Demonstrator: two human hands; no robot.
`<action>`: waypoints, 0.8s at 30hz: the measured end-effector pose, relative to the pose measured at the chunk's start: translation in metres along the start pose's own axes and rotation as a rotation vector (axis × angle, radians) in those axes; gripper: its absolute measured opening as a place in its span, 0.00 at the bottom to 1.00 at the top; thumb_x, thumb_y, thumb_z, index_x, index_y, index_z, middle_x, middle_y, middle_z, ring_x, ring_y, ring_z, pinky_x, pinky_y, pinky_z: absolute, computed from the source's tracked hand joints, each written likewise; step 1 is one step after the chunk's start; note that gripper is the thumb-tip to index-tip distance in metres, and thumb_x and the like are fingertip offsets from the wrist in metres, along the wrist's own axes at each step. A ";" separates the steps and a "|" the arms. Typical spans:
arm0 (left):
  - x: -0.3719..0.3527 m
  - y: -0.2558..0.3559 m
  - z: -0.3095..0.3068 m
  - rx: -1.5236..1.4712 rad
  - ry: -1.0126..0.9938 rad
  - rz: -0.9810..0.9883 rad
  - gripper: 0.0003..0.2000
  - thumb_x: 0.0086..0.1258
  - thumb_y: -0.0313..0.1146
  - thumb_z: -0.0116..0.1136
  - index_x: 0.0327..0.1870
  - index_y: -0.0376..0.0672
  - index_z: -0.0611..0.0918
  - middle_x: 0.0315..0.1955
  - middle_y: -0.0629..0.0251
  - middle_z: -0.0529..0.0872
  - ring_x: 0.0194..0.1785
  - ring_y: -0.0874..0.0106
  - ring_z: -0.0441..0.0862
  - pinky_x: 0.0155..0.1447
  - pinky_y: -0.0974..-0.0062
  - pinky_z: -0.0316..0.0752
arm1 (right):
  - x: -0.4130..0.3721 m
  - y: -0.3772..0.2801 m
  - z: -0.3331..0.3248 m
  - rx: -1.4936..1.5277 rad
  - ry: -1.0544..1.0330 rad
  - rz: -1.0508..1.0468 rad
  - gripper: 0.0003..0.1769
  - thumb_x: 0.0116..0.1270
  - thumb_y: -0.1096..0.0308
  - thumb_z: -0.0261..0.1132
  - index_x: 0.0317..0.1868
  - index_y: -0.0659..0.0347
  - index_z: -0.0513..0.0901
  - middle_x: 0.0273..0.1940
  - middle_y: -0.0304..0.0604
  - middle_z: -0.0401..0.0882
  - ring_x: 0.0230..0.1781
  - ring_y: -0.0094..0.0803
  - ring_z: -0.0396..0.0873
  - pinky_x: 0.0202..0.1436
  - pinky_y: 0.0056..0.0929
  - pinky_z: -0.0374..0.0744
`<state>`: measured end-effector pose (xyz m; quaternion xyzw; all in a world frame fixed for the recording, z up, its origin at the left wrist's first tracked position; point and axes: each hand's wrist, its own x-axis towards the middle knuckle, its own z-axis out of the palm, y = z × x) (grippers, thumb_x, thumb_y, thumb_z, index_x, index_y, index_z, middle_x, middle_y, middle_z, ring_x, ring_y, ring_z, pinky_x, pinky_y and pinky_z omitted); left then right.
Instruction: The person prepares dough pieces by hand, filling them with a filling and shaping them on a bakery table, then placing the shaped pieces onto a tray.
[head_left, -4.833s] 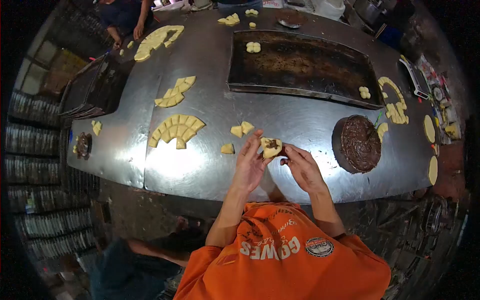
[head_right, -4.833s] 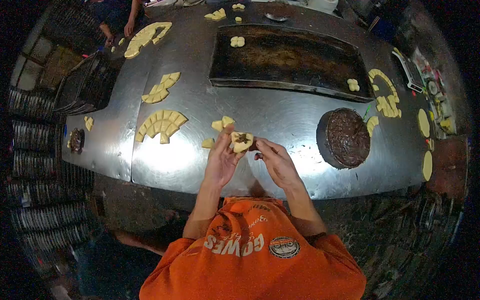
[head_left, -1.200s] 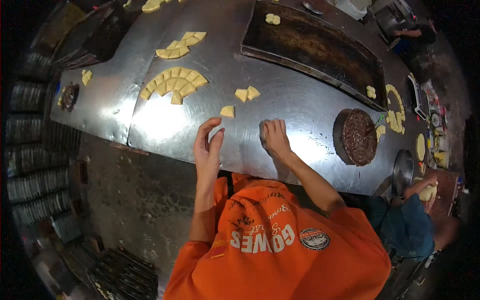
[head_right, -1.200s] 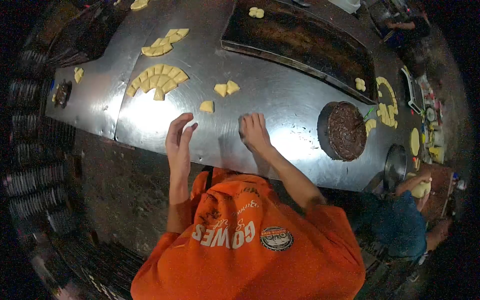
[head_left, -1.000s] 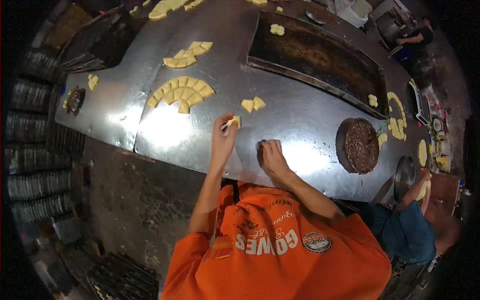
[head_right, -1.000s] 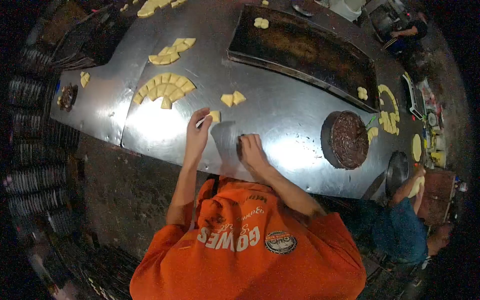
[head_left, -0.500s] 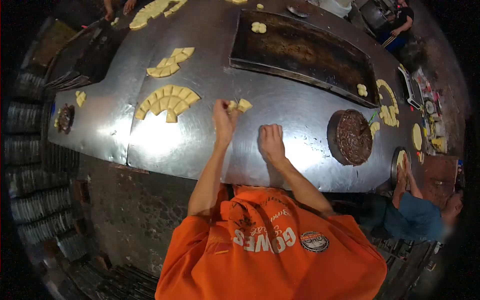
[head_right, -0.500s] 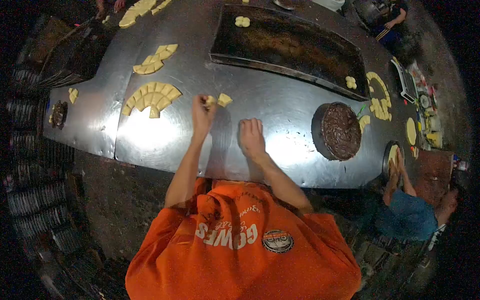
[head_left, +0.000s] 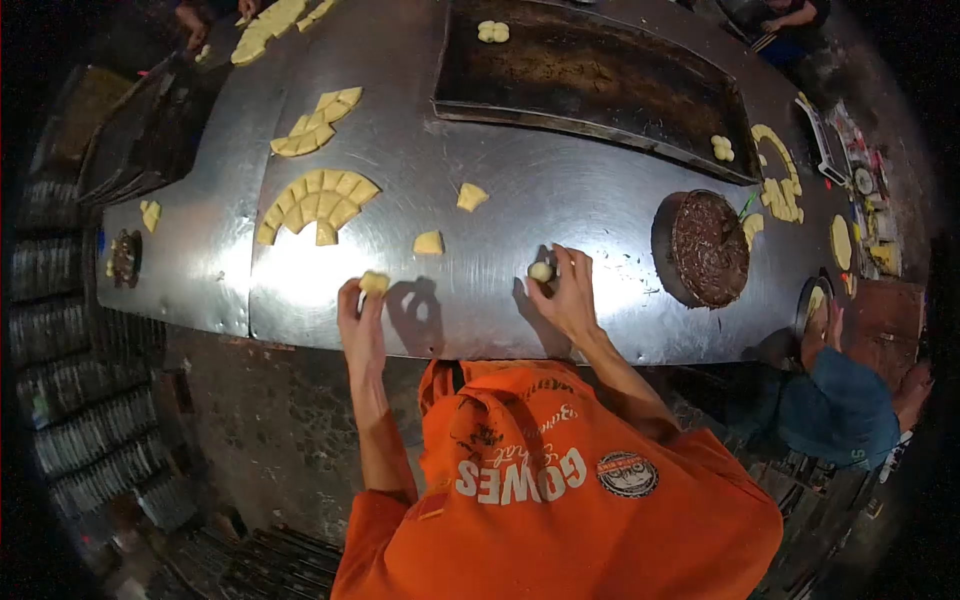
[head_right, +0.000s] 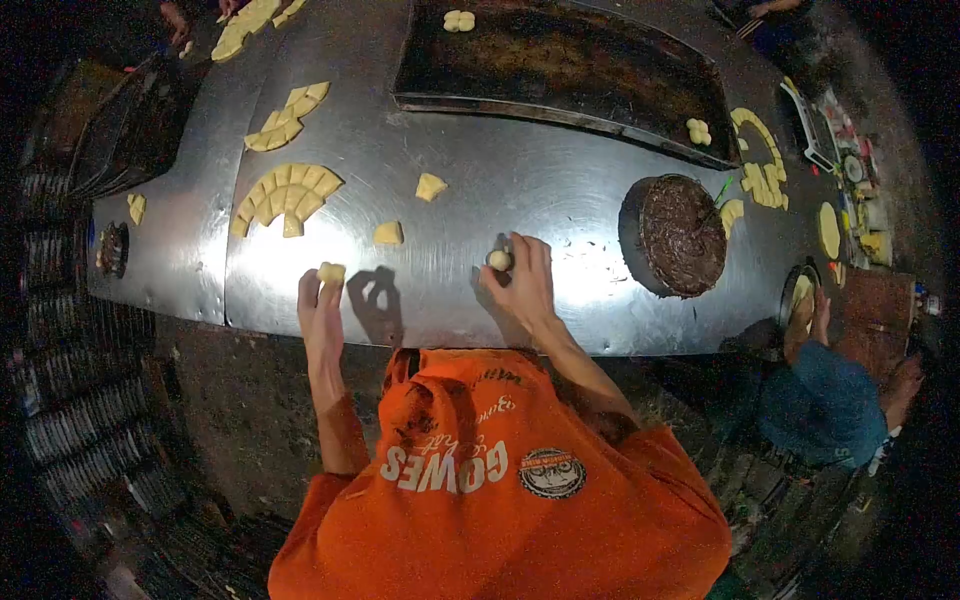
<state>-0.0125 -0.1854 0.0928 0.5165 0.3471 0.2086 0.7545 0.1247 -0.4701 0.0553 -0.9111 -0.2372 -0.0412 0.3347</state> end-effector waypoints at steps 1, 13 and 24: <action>-0.008 -0.001 -0.011 -0.016 0.021 0.004 0.16 0.75 0.27 0.60 0.60 0.37 0.72 0.54 0.61 0.77 0.59 0.71 0.76 0.65 0.74 0.72 | -0.007 0.002 -0.008 0.050 -0.064 0.061 0.32 0.62 0.69 0.71 0.64 0.69 0.72 0.57 0.58 0.70 0.57 0.53 0.69 0.62 0.45 0.73; -0.013 0.001 0.104 -0.023 -0.391 -0.017 0.13 0.75 0.30 0.60 0.57 0.38 0.76 0.47 0.65 0.82 0.52 0.74 0.80 0.59 0.74 0.77 | 0.088 -0.023 -0.017 0.518 -0.342 0.189 0.22 0.73 0.58 0.66 0.61 0.63 0.80 0.56 0.46 0.79 0.54 0.36 0.78 0.57 0.35 0.78; -0.047 -0.046 0.176 0.157 -0.530 0.073 0.08 0.74 0.27 0.62 0.49 0.36 0.79 0.41 0.65 0.82 0.49 0.76 0.81 0.52 0.79 0.77 | -0.014 -0.012 -0.045 1.892 -0.121 0.800 0.20 0.73 0.70 0.65 0.63 0.64 0.77 0.56 0.42 0.80 0.54 0.30 0.79 0.58 0.29 0.79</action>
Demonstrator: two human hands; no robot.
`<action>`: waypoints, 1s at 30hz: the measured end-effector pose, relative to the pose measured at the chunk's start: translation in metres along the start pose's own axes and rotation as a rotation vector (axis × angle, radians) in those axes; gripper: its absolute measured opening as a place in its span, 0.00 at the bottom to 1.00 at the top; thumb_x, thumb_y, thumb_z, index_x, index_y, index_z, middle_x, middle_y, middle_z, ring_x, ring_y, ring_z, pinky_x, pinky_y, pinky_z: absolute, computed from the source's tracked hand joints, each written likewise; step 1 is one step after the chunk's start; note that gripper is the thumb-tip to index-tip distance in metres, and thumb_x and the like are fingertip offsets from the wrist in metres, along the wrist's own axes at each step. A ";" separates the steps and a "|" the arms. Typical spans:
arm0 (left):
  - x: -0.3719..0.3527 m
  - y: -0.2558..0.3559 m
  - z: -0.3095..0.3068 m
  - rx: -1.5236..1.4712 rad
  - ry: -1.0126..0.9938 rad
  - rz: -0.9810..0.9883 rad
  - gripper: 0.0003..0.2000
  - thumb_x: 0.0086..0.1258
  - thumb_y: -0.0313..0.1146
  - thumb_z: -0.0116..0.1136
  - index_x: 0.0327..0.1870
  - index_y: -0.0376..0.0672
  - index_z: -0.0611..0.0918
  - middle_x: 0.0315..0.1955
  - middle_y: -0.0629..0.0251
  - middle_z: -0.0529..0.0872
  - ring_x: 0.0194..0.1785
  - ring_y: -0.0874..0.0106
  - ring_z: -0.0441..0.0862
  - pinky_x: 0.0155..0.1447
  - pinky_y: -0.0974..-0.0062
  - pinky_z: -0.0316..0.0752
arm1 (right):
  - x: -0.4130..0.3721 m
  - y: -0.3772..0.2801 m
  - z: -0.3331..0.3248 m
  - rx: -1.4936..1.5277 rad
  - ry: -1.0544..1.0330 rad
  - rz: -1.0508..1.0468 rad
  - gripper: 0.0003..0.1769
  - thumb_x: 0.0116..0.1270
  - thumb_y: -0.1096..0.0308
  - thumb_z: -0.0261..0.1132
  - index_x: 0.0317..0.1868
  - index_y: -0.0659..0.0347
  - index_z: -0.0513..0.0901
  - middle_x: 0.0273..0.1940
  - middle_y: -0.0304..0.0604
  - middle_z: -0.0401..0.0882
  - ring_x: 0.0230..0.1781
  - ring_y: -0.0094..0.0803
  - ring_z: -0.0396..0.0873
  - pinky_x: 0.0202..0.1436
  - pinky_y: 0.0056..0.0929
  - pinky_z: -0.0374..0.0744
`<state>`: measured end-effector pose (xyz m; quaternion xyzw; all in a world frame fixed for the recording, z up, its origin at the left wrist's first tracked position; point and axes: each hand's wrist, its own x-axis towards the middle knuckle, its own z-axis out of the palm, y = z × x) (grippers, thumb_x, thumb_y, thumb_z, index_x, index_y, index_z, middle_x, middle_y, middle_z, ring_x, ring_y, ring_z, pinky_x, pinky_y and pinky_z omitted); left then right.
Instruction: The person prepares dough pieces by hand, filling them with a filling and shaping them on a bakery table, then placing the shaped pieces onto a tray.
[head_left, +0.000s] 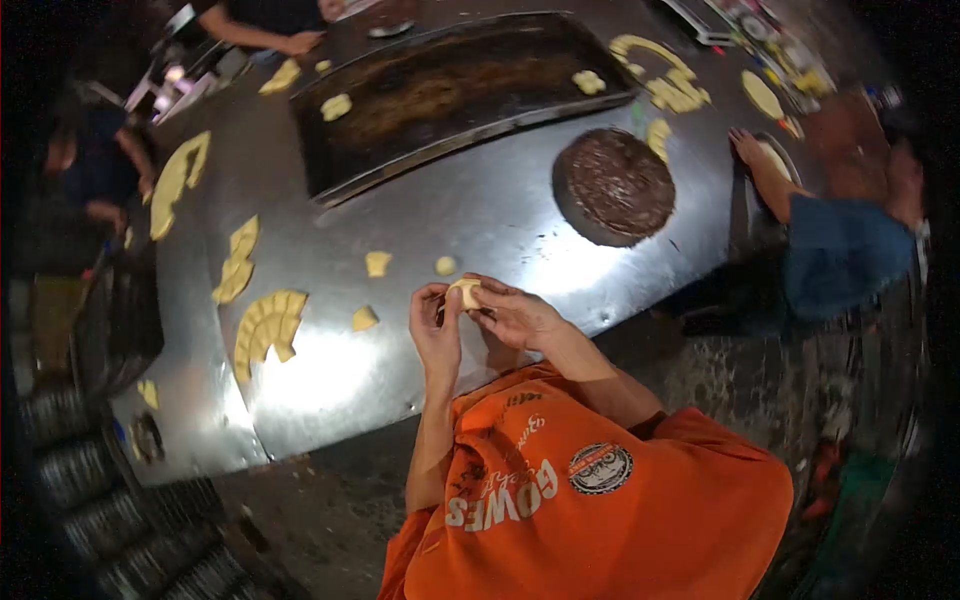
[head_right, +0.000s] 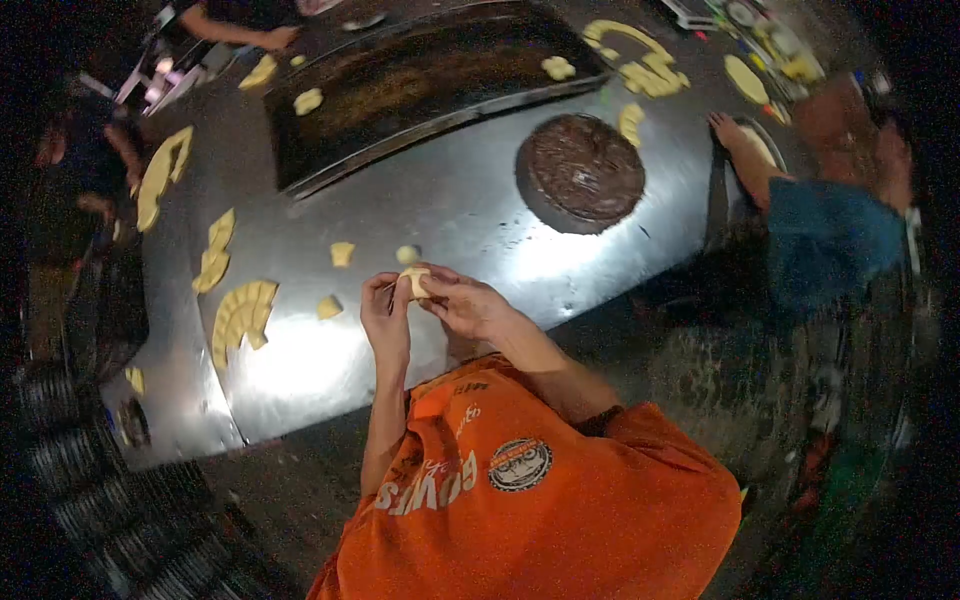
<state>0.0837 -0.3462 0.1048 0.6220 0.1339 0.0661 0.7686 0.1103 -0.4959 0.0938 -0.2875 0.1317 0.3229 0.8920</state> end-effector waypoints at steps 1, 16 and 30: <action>0.002 -0.001 0.006 0.021 -0.038 0.000 0.07 0.74 0.30 0.62 0.46 0.37 0.80 0.39 0.65 0.83 0.47 0.76 0.81 0.48 0.79 0.77 | -0.008 -0.001 -0.005 0.120 0.007 0.036 0.20 0.74 0.69 0.65 0.64 0.62 0.77 0.56 0.41 0.80 0.54 0.31 0.79 0.58 0.29 0.79; 0.017 0.012 0.048 0.589 -0.336 0.198 0.18 0.73 0.39 0.63 0.60 0.43 0.82 0.62 0.56 0.77 0.67 0.60 0.74 0.66 0.59 0.72 | -0.029 -0.183 -0.080 -1.794 0.476 -0.664 0.13 0.63 0.80 0.62 0.49 0.66 0.80 0.43 0.60 0.85 0.52 0.57 0.79 0.54 0.46 0.80; 0.025 0.024 0.025 0.467 -0.206 0.107 0.15 0.76 0.35 0.59 0.59 0.39 0.80 0.59 0.59 0.79 0.64 0.64 0.77 0.67 0.62 0.72 | -0.024 -0.200 -0.089 -1.077 0.349 -0.152 0.16 0.73 0.72 0.64 0.58 0.67 0.78 0.48 0.47 0.84 0.50 0.32 0.82 0.55 0.28 0.79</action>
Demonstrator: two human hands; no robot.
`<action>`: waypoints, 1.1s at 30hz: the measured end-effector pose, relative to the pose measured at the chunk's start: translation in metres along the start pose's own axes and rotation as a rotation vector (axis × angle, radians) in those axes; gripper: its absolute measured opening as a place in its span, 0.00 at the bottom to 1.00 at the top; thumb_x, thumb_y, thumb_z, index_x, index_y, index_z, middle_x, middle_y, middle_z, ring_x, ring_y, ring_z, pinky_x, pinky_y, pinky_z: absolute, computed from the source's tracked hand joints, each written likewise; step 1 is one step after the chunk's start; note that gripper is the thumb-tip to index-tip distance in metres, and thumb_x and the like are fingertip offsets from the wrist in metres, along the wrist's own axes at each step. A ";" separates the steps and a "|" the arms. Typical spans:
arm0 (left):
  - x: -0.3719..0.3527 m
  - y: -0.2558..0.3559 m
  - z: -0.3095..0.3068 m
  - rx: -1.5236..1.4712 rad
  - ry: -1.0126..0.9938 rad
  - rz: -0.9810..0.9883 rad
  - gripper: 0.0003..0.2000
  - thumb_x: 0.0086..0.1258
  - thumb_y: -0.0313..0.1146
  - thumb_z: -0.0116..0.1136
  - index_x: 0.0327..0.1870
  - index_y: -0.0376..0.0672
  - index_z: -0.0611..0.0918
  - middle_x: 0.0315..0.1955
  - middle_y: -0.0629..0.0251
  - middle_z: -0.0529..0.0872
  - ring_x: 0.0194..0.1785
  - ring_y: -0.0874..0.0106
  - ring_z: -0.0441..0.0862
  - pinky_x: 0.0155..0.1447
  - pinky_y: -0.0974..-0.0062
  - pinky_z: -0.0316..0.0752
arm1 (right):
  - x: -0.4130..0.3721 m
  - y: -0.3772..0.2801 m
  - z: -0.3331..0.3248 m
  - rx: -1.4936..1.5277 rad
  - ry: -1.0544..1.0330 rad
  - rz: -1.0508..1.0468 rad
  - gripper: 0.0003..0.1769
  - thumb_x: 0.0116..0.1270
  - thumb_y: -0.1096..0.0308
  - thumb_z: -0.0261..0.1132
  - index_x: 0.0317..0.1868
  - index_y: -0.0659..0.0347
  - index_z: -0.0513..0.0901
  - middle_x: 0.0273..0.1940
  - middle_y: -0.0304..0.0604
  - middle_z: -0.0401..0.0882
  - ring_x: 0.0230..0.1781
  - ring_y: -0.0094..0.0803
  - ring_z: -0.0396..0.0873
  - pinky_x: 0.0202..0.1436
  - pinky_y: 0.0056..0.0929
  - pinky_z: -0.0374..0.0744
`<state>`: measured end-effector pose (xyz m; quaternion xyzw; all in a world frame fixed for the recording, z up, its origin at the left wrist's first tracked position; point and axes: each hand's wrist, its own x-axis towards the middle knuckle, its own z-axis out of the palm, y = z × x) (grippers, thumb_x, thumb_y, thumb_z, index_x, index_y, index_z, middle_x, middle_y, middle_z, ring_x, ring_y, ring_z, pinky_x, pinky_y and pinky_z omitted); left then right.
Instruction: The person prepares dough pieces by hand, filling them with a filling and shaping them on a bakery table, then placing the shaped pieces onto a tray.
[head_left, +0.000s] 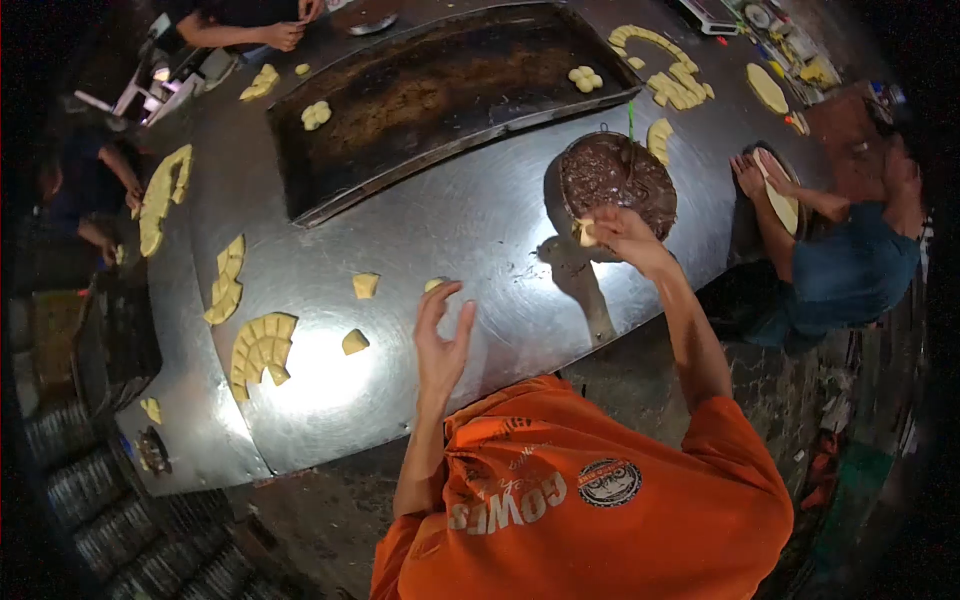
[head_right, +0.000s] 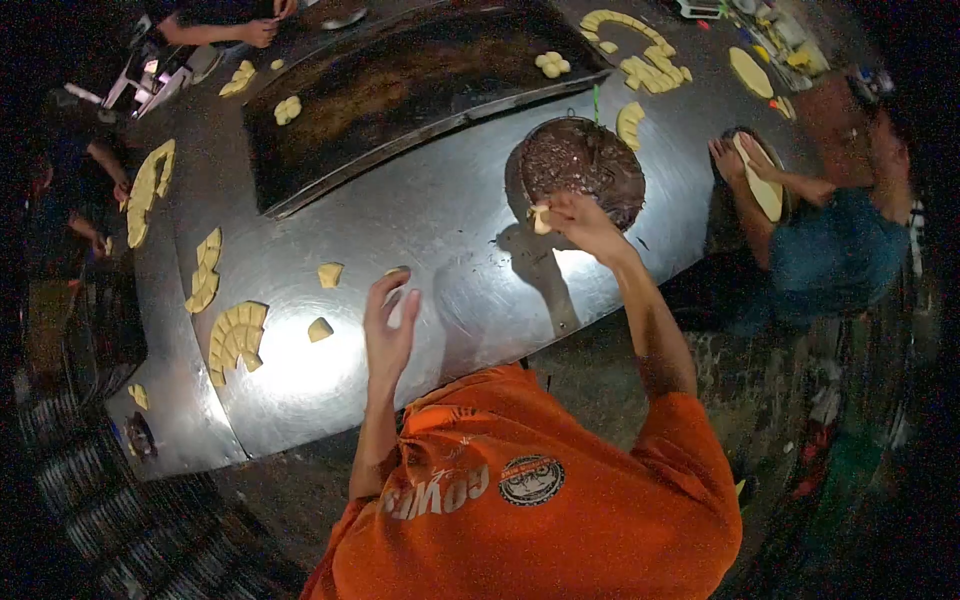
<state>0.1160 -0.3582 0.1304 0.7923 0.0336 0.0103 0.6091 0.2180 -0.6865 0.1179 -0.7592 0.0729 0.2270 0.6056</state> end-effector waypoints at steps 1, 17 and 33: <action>0.002 0.007 0.004 0.044 -0.097 0.047 0.16 0.77 0.36 0.58 0.60 0.38 0.79 0.59 0.59 0.79 0.64 0.65 0.76 0.69 0.62 0.72 | -0.009 -0.004 0.008 0.174 -0.060 0.016 0.16 0.74 0.70 0.64 0.58 0.67 0.78 0.50 0.44 0.84 0.50 0.29 0.81 0.56 0.27 0.79; -0.019 0.012 -0.056 -0.820 -0.114 -0.249 0.24 0.79 0.41 0.55 0.71 0.43 0.72 0.54 0.65 0.78 0.57 0.74 0.78 0.58 0.73 0.79 | -0.088 -0.068 0.175 0.345 -0.347 -0.225 0.22 0.72 0.76 0.64 0.65 0.67 0.75 0.56 0.46 0.81 0.57 0.32 0.80 0.63 0.30 0.80; -0.068 0.013 -0.087 -0.691 0.189 -0.290 0.22 0.79 0.34 0.55 0.72 0.40 0.71 0.61 0.63 0.78 0.63 0.72 0.77 0.71 0.73 0.72 | -0.057 -0.084 0.238 -0.266 -0.284 -0.734 0.09 0.67 0.77 0.68 0.47 0.68 0.85 0.46 0.46 0.83 0.44 0.35 0.85 0.48 0.29 0.83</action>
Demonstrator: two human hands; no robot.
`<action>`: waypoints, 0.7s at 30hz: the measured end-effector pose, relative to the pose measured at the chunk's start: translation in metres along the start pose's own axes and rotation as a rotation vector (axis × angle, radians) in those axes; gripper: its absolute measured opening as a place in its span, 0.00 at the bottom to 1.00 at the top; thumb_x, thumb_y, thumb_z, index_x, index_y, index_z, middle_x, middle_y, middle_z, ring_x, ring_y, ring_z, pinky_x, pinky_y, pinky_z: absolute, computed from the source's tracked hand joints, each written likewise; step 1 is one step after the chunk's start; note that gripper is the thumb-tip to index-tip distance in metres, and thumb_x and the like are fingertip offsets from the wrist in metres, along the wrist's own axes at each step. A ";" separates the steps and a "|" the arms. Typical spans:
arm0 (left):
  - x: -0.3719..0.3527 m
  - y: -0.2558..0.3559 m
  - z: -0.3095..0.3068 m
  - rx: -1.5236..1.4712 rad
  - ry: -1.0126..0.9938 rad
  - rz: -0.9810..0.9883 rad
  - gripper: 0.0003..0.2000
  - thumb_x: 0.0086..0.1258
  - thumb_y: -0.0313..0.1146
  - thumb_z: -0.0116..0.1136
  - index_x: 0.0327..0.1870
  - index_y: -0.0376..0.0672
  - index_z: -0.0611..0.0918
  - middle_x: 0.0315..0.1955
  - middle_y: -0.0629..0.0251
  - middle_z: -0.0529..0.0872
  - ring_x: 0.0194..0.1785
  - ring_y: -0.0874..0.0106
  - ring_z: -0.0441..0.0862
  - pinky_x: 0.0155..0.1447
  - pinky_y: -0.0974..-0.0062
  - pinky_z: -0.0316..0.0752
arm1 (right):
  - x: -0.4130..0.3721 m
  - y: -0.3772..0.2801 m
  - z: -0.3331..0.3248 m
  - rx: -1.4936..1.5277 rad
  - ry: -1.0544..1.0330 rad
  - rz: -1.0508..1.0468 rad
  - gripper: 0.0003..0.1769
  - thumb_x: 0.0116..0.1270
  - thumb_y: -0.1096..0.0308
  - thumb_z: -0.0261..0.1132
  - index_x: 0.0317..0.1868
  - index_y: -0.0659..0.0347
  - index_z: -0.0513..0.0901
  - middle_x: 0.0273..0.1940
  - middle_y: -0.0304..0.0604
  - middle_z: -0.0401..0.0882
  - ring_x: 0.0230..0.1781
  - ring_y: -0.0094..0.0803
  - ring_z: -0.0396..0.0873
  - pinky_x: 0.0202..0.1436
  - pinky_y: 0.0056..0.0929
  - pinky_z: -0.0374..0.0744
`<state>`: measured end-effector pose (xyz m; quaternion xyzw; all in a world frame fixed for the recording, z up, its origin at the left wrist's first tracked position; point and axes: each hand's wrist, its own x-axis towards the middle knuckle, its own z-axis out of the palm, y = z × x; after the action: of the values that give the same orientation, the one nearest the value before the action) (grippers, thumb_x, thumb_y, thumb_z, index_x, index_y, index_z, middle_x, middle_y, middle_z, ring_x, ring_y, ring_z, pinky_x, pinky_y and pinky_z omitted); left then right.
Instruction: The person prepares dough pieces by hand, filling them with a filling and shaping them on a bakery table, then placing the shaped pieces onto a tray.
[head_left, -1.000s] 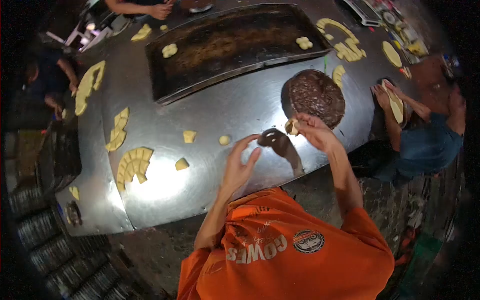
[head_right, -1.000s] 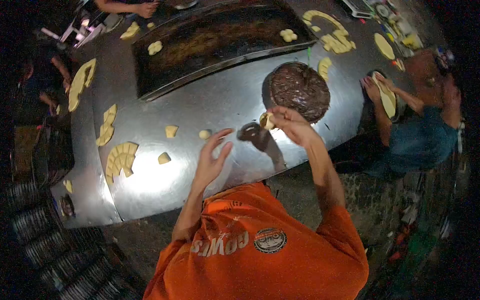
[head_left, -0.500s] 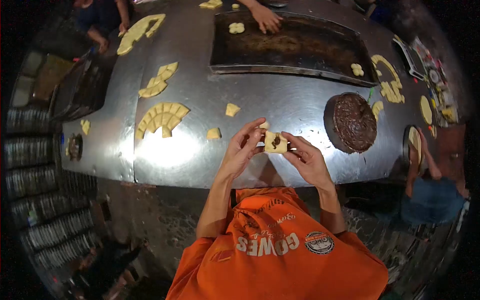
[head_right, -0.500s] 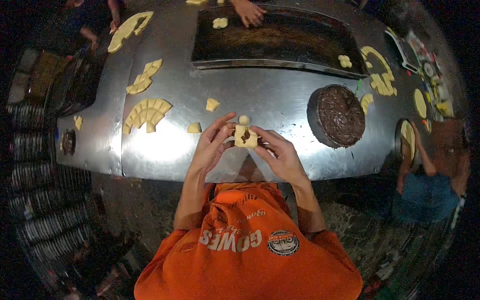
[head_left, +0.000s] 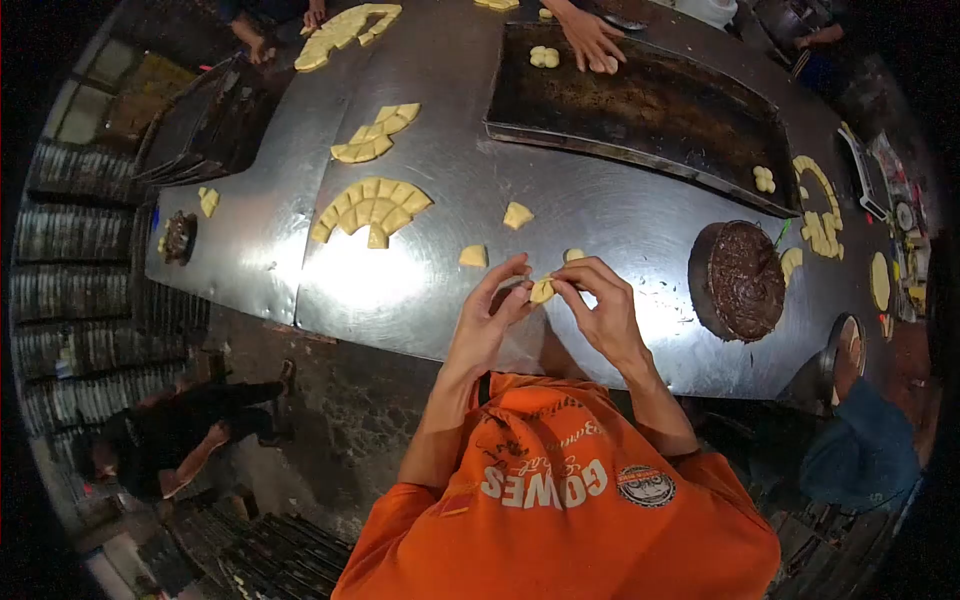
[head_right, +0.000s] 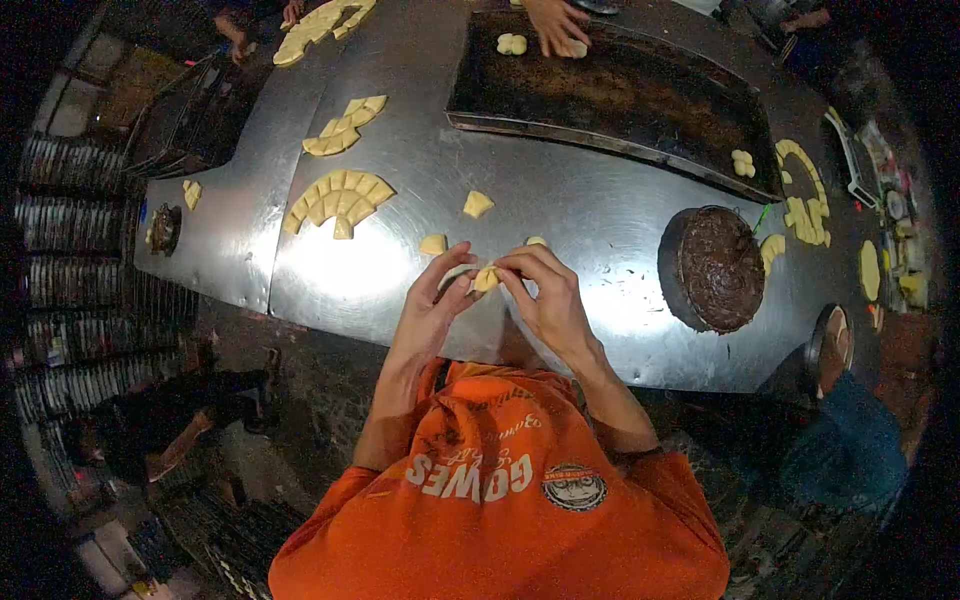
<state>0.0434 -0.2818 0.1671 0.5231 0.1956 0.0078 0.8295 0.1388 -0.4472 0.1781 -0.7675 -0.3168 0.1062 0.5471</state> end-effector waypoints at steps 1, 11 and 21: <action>0.001 0.000 -0.003 0.005 0.000 -0.002 0.22 0.79 0.34 0.55 0.72 0.40 0.71 0.61 0.63 0.78 0.63 0.72 0.77 0.71 0.73 0.72 | 0.000 -0.002 0.003 0.014 0.025 -0.001 0.09 0.67 0.76 0.69 0.47 0.68 0.86 0.46 0.46 0.83 0.44 0.35 0.85 0.48 0.29 0.83; 0.011 -0.016 -0.012 -0.312 -0.091 -0.048 0.19 0.76 0.34 0.61 0.64 0.37 0.77 0.58 0.63 0.80 0.59 0.73 0.78 0.64 0.72 0.75 | 0.023 -0.003 0.005 0.377 -0.143 0.365 0.09 0.66 0.74 0.71 0.46 0.65 0.84 0.42 0.39 0.83 0.47 0.26 0.82 0.52 0.28 0.80; 0.013 -0.018 -0.022 0.038 0.098 0.162 0.25 0.70 0.33 0.68 0.66 0.43 0.74 0.67 0.64 0.72 0.71 0.67 0.69 0.70 0.68 0.68 | 0.014 0.030 0.061 -0.165 -0.013 -0.027 0.08 0.69 0.75 0.64 0.46 0.66 0.84 0.43 0.49 0.82 0.46 0.45 0.79 0.48 0.38 0.79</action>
<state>0.0445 -0.2679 0.1386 0.5519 0.1934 0.0966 0.8054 0.1298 -0.3973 0.1309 -0.8049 -0.3385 0.0775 0.4812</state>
